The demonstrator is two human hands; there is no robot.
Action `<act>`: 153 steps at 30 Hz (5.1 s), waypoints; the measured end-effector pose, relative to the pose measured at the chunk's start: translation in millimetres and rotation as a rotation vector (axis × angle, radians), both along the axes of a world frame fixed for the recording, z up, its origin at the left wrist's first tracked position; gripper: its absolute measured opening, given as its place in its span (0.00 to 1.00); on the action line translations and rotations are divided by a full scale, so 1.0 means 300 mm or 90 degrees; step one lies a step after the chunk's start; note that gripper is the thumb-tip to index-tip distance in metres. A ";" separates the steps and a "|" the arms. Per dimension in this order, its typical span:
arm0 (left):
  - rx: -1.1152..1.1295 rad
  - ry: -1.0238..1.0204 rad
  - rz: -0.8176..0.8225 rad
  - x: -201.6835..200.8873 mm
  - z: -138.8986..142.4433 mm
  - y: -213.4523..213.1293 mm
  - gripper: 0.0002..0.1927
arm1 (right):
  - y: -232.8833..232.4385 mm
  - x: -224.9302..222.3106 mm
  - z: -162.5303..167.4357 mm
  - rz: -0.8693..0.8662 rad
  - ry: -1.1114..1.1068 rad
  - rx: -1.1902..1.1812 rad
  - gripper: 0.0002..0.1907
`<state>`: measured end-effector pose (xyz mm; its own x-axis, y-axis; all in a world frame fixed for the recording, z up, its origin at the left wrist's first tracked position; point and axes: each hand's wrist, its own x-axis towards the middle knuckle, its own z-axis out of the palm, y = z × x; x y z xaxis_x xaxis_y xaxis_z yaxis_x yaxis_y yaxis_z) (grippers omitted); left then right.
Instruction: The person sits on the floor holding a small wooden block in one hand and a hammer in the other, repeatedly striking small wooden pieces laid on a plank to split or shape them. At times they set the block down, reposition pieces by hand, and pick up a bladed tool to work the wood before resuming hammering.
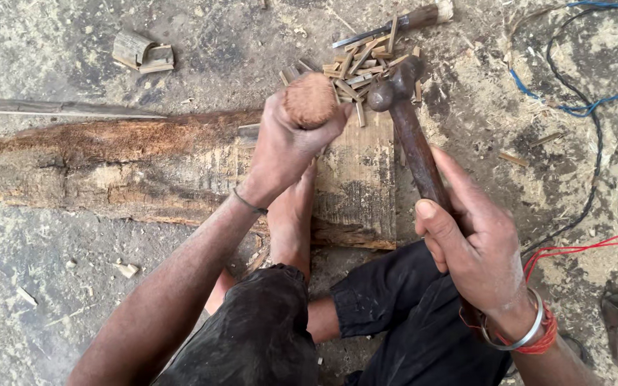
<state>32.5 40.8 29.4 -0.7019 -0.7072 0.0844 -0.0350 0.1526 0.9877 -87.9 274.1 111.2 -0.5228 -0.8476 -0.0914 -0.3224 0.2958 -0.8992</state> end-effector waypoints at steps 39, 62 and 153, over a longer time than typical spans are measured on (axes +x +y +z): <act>-0.096 -0.019 -0.103 -0.039 -0.041 -0.008 0.26 | 0.008 0.035 -0.016 -0.052 -0.059 0.025 0.33; -0.105 -0.028 -0.007 0.035 -0.067 -0.126 0.13 | 0.020 -0.003 -0.026 -0.021 0.089 -0.083 0.32; -0.163 -0.022 0.002 -0.044 -0.108 0.037 0.31 | 0.016 0.078 -0.405 0.023 -0.271 0.320 0.39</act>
<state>19.2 52.0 -3.1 -0.7053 -0.6683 0.2365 -0.0690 0.3968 0.9153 -64.5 278.7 -10.4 -0.3260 -0.6641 -0.6728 0.0135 0.7084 -0.7057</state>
